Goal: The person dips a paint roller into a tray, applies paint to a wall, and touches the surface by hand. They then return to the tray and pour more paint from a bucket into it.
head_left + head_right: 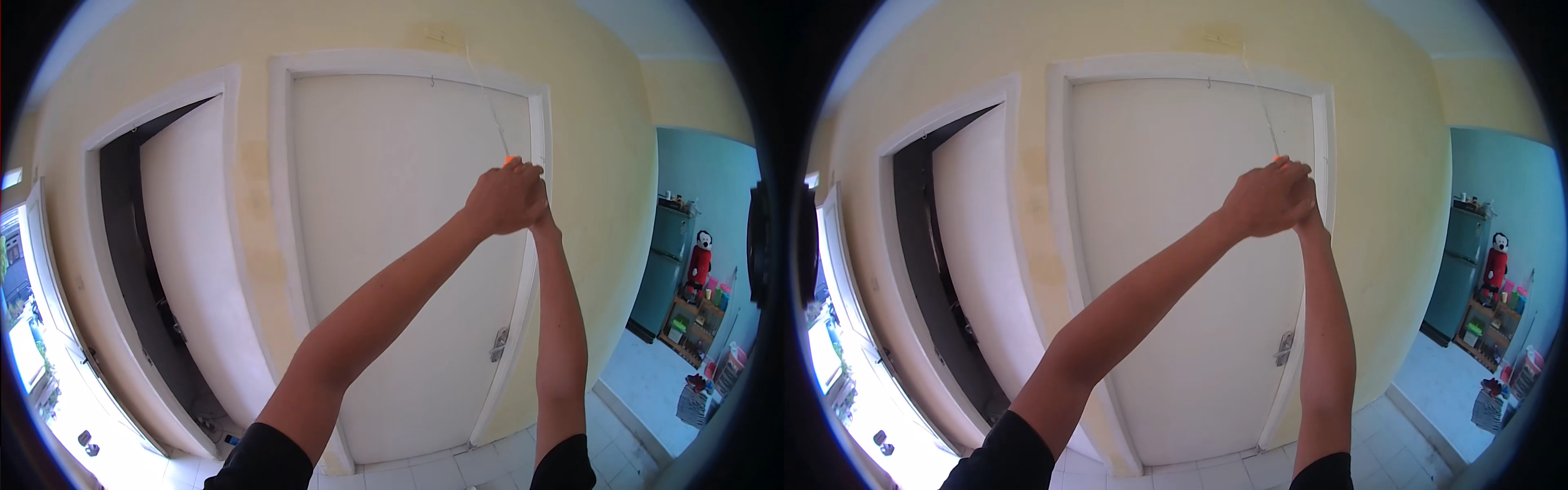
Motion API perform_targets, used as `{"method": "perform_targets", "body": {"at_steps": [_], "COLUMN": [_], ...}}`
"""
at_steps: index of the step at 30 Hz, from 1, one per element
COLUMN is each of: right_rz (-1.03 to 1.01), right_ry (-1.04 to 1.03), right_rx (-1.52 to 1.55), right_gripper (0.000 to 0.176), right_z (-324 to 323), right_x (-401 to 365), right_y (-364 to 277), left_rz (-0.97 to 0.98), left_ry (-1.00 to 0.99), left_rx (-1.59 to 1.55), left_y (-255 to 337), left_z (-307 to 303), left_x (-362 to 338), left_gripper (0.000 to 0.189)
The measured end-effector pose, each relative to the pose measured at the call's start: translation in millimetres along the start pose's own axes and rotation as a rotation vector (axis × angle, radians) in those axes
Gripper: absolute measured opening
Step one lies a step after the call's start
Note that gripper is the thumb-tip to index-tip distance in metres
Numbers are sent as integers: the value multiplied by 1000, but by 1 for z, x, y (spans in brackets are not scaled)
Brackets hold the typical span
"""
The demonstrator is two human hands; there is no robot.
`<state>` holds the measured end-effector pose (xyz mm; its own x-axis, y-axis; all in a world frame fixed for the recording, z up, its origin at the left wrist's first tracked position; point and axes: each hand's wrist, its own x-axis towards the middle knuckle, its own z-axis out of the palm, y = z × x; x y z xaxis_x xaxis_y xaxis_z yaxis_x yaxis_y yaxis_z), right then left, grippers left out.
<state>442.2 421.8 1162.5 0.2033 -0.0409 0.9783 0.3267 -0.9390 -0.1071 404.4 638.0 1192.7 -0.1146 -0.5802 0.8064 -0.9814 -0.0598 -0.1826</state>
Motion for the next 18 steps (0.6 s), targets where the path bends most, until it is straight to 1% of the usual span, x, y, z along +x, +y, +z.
{"method": "perform_targets", "body": {"at_steps": [2,4,6,8,10,12,13,14,15,16,17,18], "right_rz": [77,138,215,313,443,616,704,742,901,1171,1187,1201], "right_ry": [-9,-13,-25,-38,1,104,114,50,15,56,-34,-118], "right_rx": [25,60,101,141,152,117,121,57,73,258,129,-3], "right_gripper": [39,41,43,45,47,37,31,33,37,31,32,32], "right_z": [1,1,1,0,-3,-14,-16,-28,-37,-34,-53,-83], "right_x": [-43,-107,-192,-287,-377,-437,-484,-524,-570,-691,-709,-723], "right_y": [-14,-33,-55,-81,-112,-176,-190,-211,-225,-194,-209,-241], "left_rz": [-71,148,148,237,140,33,-52,-132,-256,-376,-508,-634], "left_ry": [-193,27,-11,42,-61,-65,-86,-105,-134,-166,-247,-332], "left_rx": [-42,-3,-162,-255,-410,-527,-557,-589,-607,-630,-621,-611], "left_y": [25,21,53,72,94,113,121,126,134,143,151,160], "left_z": [-10,32,29,36,39,43,50,58,62,65,70,74], "left_x": [-24,-66,-117,-177,-241,-308,-345,-381,-415,-450,-490,-531], "left_gripper": [60,65,65,61,57,48,44,40,37,35,36,38]}}
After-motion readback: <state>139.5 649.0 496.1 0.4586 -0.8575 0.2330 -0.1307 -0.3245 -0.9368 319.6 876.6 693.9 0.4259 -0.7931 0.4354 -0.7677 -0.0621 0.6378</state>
